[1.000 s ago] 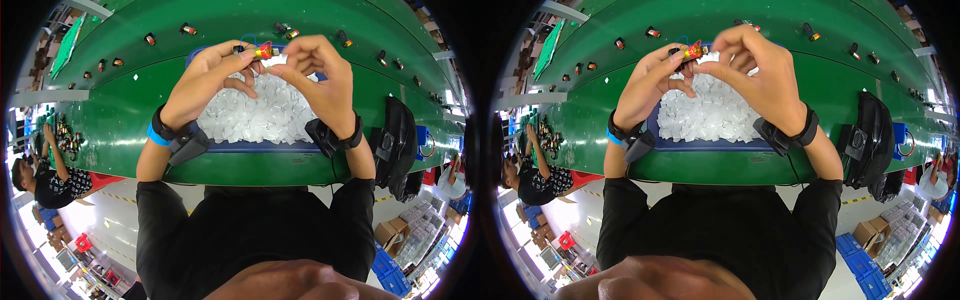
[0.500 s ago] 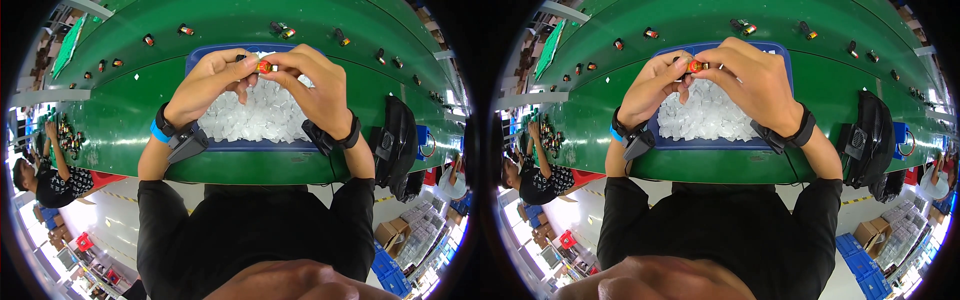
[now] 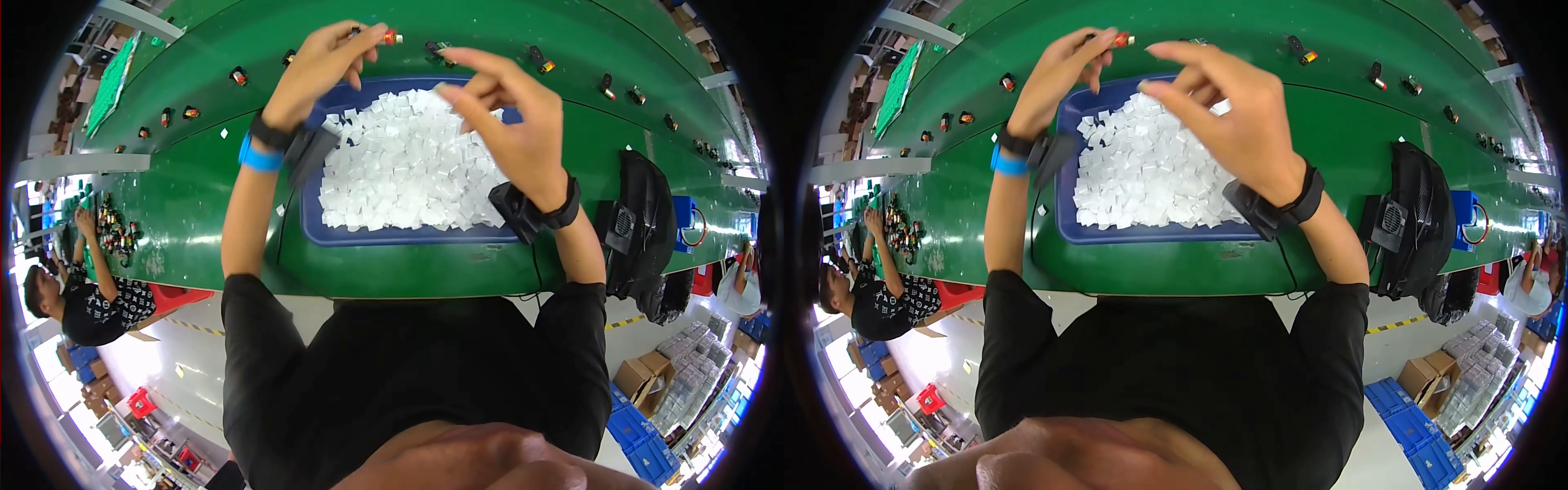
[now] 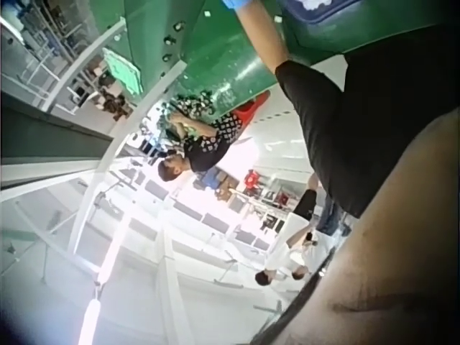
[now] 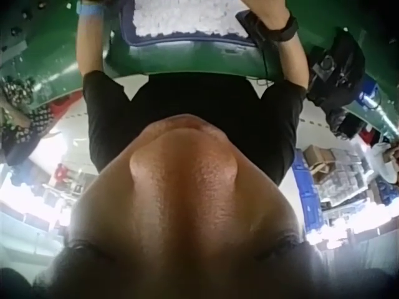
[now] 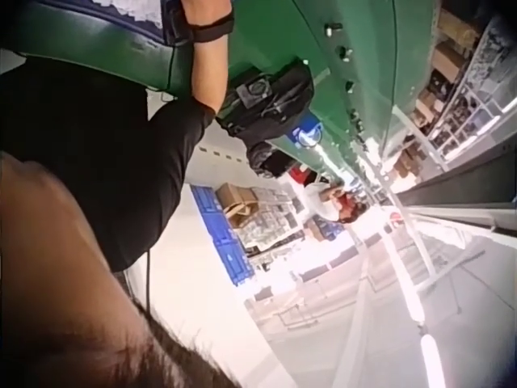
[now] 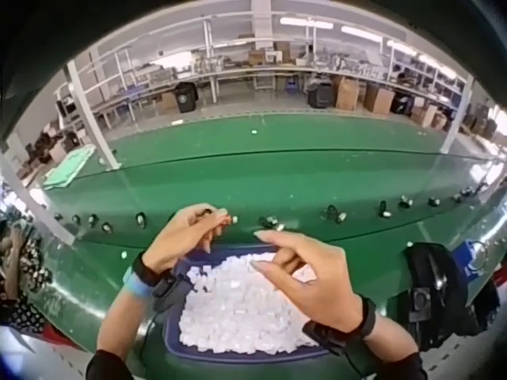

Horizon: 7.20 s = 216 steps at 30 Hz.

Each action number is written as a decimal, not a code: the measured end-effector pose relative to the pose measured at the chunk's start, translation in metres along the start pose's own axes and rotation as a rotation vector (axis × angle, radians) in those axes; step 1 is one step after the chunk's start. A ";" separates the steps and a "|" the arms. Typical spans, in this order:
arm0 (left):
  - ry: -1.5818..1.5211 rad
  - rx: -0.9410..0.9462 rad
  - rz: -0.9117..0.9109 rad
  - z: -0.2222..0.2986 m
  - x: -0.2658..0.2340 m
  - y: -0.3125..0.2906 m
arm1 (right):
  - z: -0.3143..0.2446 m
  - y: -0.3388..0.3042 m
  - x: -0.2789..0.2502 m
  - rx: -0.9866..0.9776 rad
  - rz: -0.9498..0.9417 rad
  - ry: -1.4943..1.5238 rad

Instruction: The person picks up a battery and a circuit board, fits them together, and wraps a white adhesive strip around the components. After placing the unit on the table, they repeat the process with another set of components.

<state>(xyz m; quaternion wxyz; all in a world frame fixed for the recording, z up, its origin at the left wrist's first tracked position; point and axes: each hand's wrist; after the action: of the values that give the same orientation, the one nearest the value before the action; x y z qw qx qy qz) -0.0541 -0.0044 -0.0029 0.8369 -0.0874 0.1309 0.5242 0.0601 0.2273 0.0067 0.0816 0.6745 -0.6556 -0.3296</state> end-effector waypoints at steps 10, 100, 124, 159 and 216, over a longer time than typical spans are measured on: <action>1.059 0.384 0.129 -0.150 -0.012 0.134 | 0.025 0.012 -0.011 0.277 0.061 0.115; 0.228 0.333 -0.167 -0.016 0.076 -0.058 | 0.038 -0.069 0.004 0.479 -0.031 0.077; 0.084 0.132 -0.191 -0.004 0.067 -0.060 | 0.046 -0.071 -0.006 0.504 0.018 0.256; 0.273 0.243 -0.257 -0.010 0.082 -0.061 | 0.040 -0.071 -0.005 0.300 -0.106 -0.052; -0.052 -0.018 -0.301 -0.011 0.088 -0.059 | 0.032 -0.069 -0.007 -0.151 -0.161 -0.351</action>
<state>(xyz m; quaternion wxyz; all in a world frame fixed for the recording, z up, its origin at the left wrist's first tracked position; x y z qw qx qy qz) 0.0347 0.0418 -0.0401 0.9083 -0.0998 0.0900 0.3962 0.1003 0.2536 -0.0533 -0.0098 0.6488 -0.5772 -0.4958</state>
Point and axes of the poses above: each hand's wrist, its own y-axis towards the middle knuckle, its own x-axis out of the palm, z = x × y, and after that the axes turned 1 degree about -y, right-handed
